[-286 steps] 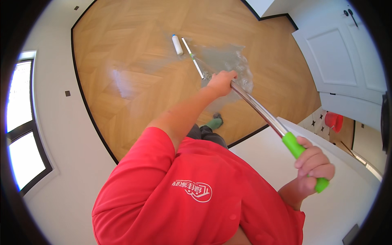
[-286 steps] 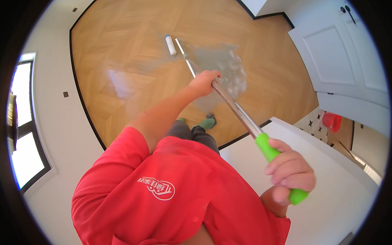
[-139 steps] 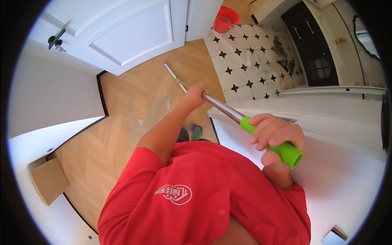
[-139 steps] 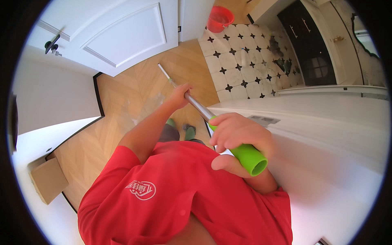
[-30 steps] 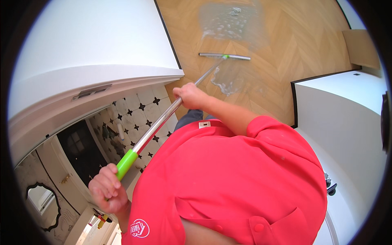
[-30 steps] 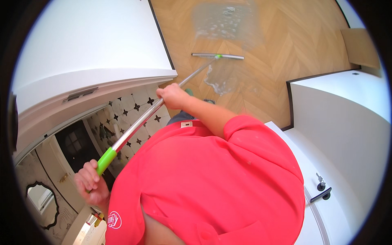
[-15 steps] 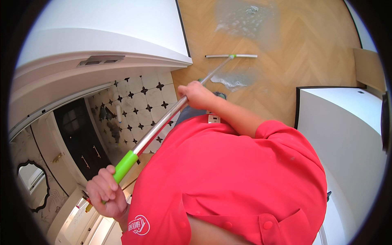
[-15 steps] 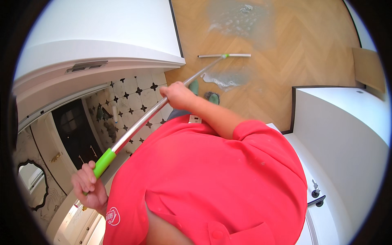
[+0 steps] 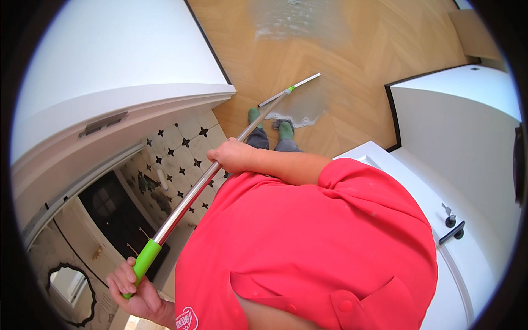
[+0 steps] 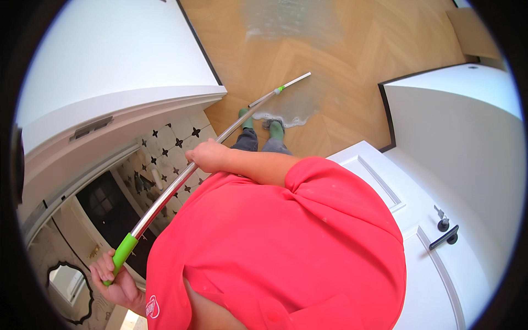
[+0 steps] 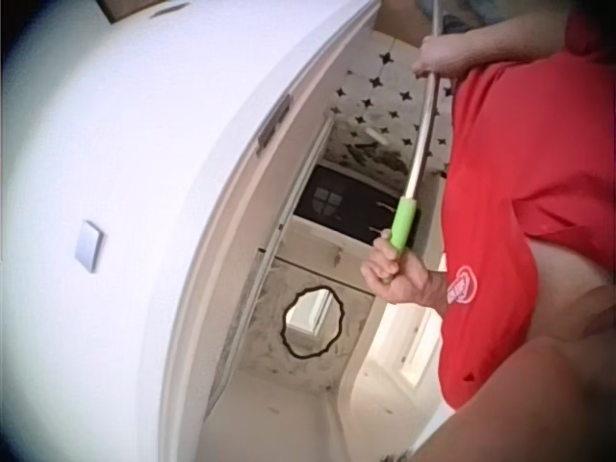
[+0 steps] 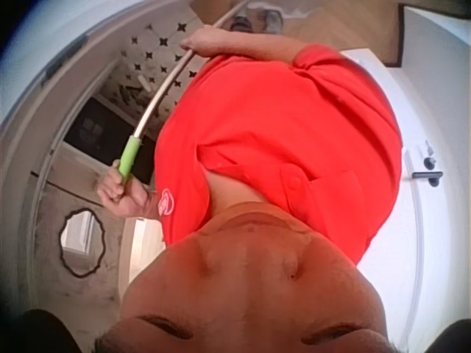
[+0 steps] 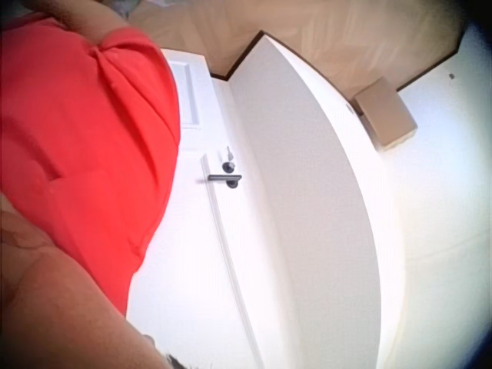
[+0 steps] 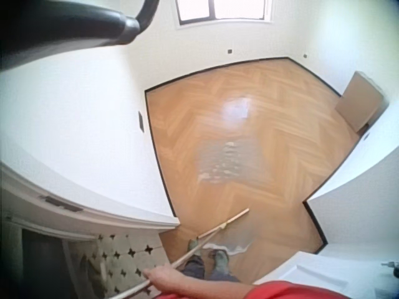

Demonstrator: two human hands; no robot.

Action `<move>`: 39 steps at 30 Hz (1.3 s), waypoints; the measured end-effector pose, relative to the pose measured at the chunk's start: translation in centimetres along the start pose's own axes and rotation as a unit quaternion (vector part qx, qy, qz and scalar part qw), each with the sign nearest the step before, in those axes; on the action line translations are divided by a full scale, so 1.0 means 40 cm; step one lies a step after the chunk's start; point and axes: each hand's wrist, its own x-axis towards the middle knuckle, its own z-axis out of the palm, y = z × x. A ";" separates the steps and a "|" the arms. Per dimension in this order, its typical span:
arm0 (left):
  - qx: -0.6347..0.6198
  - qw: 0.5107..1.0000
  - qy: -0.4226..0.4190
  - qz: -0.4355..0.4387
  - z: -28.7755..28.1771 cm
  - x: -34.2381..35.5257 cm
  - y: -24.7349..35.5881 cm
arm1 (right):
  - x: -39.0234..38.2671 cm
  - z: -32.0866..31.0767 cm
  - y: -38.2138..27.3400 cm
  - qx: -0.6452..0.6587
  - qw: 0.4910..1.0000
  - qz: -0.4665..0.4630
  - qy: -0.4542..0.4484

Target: The person uses a long-handled squeegee to push a puddle of clear liquid across a wooden herringbone floor and toward a bathroom doorway. They continue pushing the liquid over the bathroom's patterned tiles toward a floor drain near a toilet and a red bucket.

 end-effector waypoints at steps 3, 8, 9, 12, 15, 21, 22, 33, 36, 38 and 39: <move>-0.023 0.994 -0.111 -0.002 0.035 0.038 -0.023 | -0.056 -0.042 0.047 -0.040 0.993 0.041 0.103; 0.031 0.922 -0.379 0.075 0.155 0.141 -0.217 | -0.217 -0.158 0.240 -0.126 0.924 0.075 0.352; 0.070 0.888 -0.449 0.069 0.210 0.160 -0.243 | -0.252 -0.178 0.287 -0.136 0.897 0.065 0.416; 0.126 0.798 -0.582 0.096 0.351 0.214 -0.337 | -0.354 -0.194 0.426 -0.139 0.856 0.133 0.481; 0.077 0.725 -0.677 0.103 0.433 0.227 -0.358 | -0.376 -0.183 0.446 -0.148 0.798 0.150 0.565; 0.076 0.781 -0.611 0.107 0.264 0.287 -0.240 | -0.191 -0.038 0.307 -0.140 0.768 0.130 0.612; 0.075 0.796 -0.591 0.108 0.211 0.307 -0.221 | -0.148 -0.001 0.266 -0.120 0.775 0.142 0.604; 0.034 0.899 -0.433 0.057 -0.421 0.475 -0.033 | 0.335 0.373 -0.069 -0.047 0.888 0.170 0.424; 0.033 0.939 -0.340 0.044 -0.556 0.467 0.011 | 0.408 0.462 -0.144 -0.038 0.922 0.162 0.351; 0.033 0.954 -0.296 0.035 -0.648 0.454 0.051 | 0.463 0.515 -0.221 -0.018 0.944 0.160 0.288; 0.031 0.957 -0.286 0.030 -0.685 0.444 0.083 | 0.485 0.539 -0.258 -0.008 0.954 0.157 0.256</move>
